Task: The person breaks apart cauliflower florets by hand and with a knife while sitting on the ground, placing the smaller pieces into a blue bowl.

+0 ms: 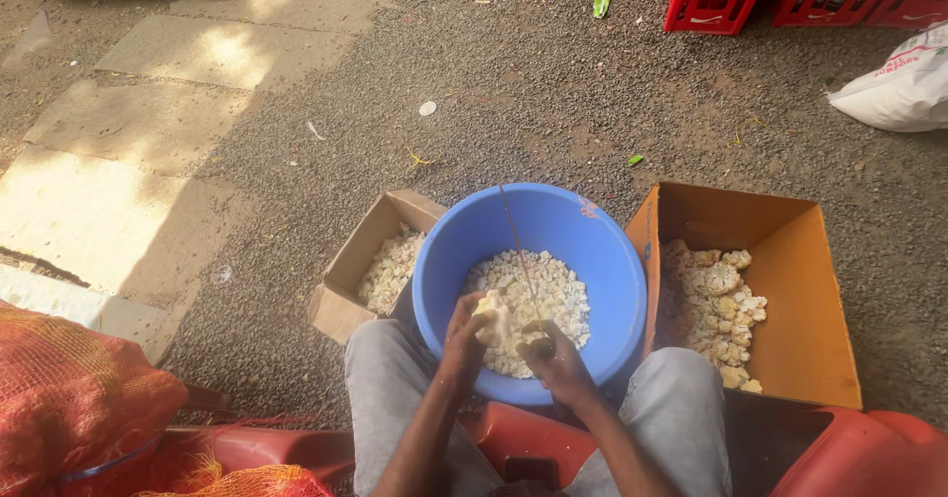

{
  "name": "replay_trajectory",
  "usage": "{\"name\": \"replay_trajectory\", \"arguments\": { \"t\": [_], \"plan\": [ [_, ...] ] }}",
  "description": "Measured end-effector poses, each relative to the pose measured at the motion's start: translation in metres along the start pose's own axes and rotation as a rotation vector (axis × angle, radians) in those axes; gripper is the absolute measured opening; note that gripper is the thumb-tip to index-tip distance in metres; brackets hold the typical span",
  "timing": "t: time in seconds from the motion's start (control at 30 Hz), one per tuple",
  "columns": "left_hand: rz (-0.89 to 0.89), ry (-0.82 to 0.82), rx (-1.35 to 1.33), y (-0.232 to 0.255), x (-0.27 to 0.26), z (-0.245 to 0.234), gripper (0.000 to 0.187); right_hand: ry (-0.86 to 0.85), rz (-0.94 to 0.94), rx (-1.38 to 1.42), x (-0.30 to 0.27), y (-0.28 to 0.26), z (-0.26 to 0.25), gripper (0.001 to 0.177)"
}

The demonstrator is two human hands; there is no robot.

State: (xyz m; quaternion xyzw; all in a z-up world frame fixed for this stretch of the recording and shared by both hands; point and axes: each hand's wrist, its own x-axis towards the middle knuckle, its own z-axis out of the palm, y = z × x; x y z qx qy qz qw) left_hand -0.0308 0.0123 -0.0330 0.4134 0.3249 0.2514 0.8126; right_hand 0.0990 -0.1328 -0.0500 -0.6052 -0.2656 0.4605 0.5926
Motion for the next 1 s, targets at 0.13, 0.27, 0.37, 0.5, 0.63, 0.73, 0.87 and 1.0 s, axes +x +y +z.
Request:
{"name": "replay_trajectory", "arguments": {
  "t": [0.13, 0.27, 0.37, 0.5, 0.63, 0.73, 0.87, 1.0],
  "plan": [
    [0.181, -0.265, 0.141, 0.007, 0.022, -0.03, 0.044, -0.174, 0.019, -0.043, 0.0, -0.009, -0.016, 0.022],
    [0.257, -0.387, 0.305, 0.004, 0.027, -0.035, 0.056, -0.304, 0.012, -0.273, -0.005, -0.011, -0.022, 0.031],
    [0.153, -0.409, 0.28, 0.0, 0.028, -0.031, 0.061, -0.397, -0.031, -0.437, -0.002, -0.014, -0.022, 0.037],
    [0.318, -0.506, 0.274, 0.006, 0.023, -0.026, 0.049, -0.338, 0.101, -0.559, 0.002, -0.008, -0.019, 0.042],
    [0.052, -0.387, 0.257, 0.009, 0.019, -0.013, 0.035, -0.285, 0.1, -0.622, 0.005, 0.008, -0.011, 0.049],
    [-0.019, -0.346, 0.161, 0.014, 0.025, -0.003, 0.034, -0.179, -0.009, -0.571, 0.016, 0.01, -0.001, 0.037],
    [0.117, -0.339, 0.177, 0.007, 0.029, -0.004, 0.046, -0.222, 0.156, -0.463, 0.022, 0.01, -0.004, 0.03],
    [0.377, -0.326, 0.281, -0.014, 0.04, -0.02, 0.074, -0.254, 0.128, -0.307, 0.016, 0.016, -0.018, 0.041]
  ]
}}
